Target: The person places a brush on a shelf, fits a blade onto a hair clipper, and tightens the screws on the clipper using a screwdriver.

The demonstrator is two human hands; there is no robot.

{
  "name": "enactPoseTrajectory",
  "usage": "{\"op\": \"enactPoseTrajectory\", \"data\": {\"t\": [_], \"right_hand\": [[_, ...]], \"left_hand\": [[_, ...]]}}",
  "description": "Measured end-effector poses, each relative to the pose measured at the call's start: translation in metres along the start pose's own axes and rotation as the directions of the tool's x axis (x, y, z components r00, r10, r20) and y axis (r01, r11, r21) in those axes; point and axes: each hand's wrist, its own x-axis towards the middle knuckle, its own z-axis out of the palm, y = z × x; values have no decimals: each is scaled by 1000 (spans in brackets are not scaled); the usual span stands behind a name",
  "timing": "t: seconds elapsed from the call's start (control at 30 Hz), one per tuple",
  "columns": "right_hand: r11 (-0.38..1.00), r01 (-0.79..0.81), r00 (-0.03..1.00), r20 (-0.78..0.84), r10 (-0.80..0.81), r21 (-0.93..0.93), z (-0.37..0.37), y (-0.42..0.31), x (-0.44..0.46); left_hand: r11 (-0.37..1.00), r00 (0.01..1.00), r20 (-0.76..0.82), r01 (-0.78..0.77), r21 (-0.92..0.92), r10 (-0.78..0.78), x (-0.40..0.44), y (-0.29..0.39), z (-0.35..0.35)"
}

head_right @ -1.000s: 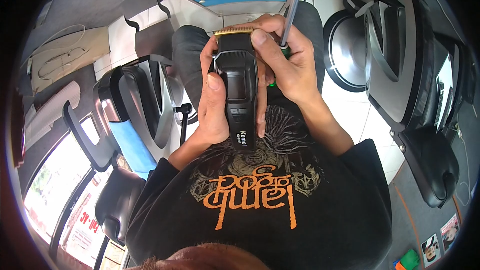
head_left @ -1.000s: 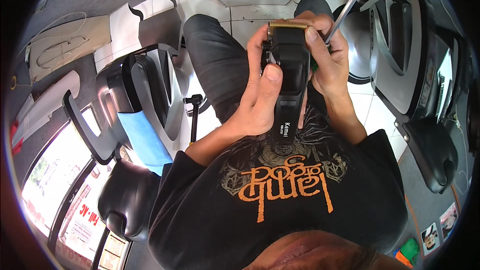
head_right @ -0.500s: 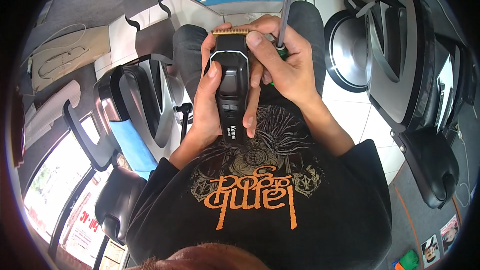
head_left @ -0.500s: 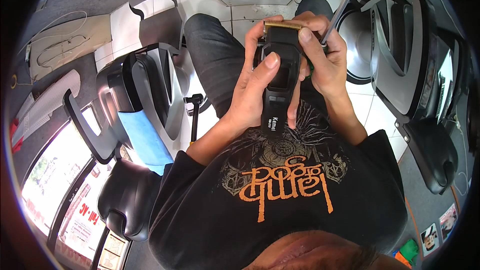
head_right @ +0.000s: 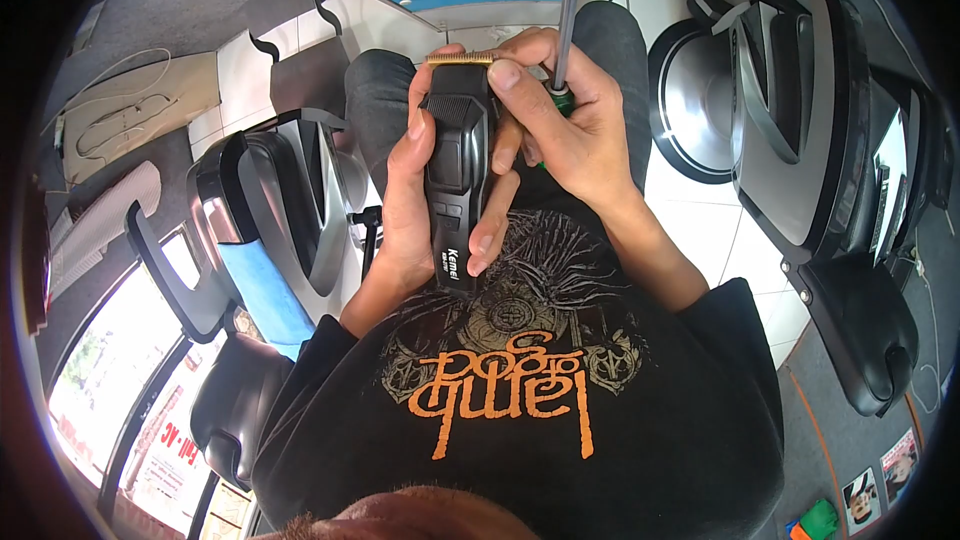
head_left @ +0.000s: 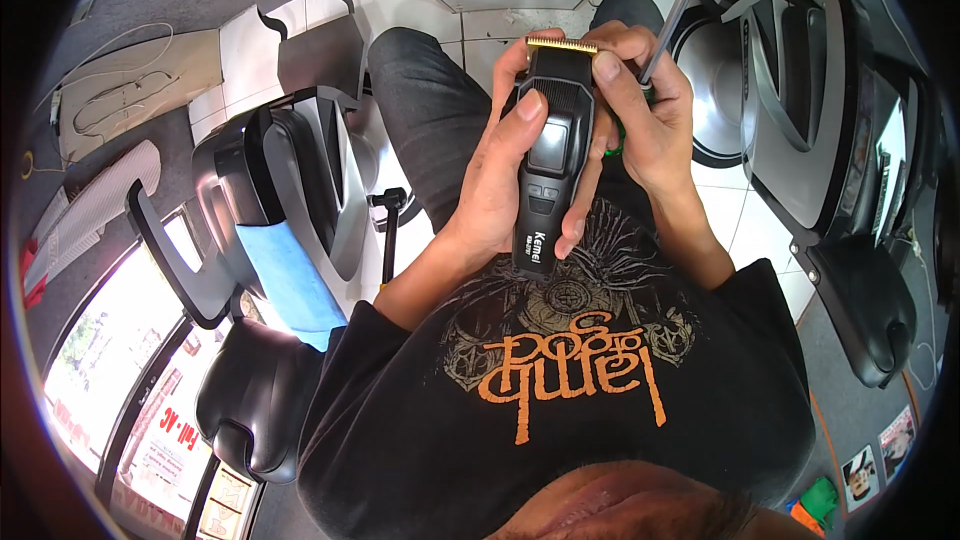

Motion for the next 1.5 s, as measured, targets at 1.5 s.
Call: {"op": "enactPoseTrajectory", "data": {"t": [1.5], "right_hand": [[975,-13,983,176,53,-221,-49,-22,11]], "left_hand": [[703,793,606,392,-593,69,4,8,-54]]}}
